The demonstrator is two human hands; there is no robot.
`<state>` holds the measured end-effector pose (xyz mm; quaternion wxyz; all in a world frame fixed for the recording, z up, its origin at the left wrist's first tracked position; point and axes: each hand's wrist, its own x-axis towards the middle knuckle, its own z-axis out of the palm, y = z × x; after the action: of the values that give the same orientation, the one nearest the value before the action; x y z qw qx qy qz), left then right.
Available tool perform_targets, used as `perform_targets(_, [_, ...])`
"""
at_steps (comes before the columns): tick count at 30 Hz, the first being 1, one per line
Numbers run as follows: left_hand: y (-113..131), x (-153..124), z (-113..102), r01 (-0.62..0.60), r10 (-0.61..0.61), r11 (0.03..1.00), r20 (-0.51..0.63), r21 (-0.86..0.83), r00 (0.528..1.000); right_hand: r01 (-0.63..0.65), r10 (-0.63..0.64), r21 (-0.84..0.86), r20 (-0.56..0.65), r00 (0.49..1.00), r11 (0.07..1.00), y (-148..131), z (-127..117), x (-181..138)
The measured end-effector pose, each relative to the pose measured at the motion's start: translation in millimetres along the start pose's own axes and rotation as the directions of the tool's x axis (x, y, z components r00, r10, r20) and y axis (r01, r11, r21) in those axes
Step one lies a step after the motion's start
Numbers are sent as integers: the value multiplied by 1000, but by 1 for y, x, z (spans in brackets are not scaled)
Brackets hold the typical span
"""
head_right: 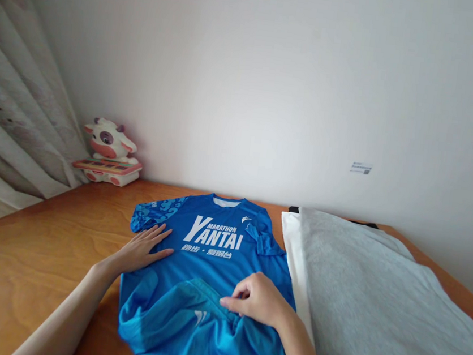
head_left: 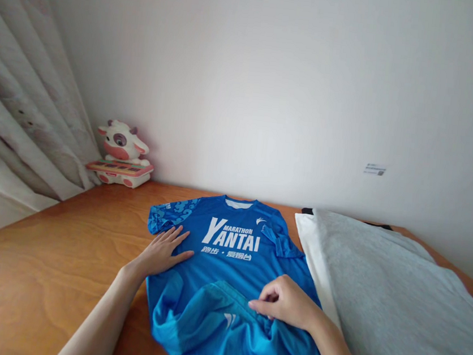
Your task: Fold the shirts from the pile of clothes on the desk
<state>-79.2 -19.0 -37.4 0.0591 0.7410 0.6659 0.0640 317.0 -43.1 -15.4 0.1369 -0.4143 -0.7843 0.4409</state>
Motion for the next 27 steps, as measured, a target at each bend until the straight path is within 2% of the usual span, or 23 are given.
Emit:
perform_targets(2, [-1, 0, -2, -24, 24, 1000, -38, -7, 999, 34, -34, -5, -36, 999, 999, -2, 3, 2])
perform_targets(4, [4, 0, -1, -54, 53, 999, -95, -8, 994, 65, -70, -34, -152, 986, 997, -4, 7, 4])
perform_targets(7, [23, 0, 6, 14, -14, 1000, -154, 2, 988, 158, -206, -170, -315, 926, 973, -6, 13, 9])
perform_targets(10, [45, -2, 14, 170, -163, 985, -130, 41, 978, 222, -341, -345, -338, 877, 912, -6, 15, 11])
perform_targets(14, [58, -8, 13, 171, -164, 980, -76, 99, 983, 206, -374, -430, -352, 858, 879, 0, 14, 12])
perform_targets(18, [50, -13, 8, 145, -141, 983, -47, 113, 989, 152, -366, -461, -420, 831, 874, 5, 10, 12])
perform_targets(20, [43, -17, 7, 132, -128, 985, -46, 115, 991, 103, -343, -487, -433, 834, 867, 7, 8, 12])
perform_targets(24, [21, -29, 4, 128, -125, 984, -29, 123, 992, 35, -282, -520, -405, 870, 853, 4, 5, 8])
perform_targets(27, [-4, -36, -1, 138, -139, 982, -2, 132, 990, 59, -265, -526, -325, 908, 848, -3, 10, 5])
